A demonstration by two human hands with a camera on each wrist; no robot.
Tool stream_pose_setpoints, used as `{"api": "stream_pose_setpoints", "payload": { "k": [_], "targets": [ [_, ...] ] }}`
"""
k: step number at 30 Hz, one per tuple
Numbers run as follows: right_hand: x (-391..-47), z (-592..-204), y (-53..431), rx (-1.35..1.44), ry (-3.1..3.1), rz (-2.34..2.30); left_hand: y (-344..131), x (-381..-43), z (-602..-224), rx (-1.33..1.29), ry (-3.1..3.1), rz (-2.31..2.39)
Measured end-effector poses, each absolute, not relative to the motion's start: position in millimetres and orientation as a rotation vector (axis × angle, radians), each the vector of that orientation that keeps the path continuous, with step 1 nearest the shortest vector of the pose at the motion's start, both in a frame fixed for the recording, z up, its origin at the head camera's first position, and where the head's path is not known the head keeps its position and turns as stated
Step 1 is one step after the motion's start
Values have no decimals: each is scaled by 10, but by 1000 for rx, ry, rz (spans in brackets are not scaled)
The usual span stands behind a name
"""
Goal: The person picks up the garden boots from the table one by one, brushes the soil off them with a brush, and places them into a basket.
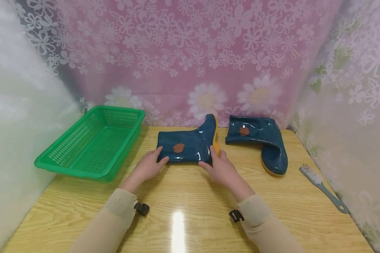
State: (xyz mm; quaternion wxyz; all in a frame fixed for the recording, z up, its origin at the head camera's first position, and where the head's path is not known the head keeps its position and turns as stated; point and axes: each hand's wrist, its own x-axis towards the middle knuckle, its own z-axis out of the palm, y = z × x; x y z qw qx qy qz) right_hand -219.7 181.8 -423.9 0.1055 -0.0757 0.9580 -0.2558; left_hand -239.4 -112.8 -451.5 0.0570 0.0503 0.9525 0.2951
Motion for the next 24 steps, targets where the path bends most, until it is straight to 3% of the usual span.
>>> {"api": "stream_pose_setpoints", "payload": {
  "k": [24],
  "targets": [
    [-1951, -4252, 1895, -245, 2829, -717, -1168, -2427, -4426, 133, 2839, 1149]
  ]
}}
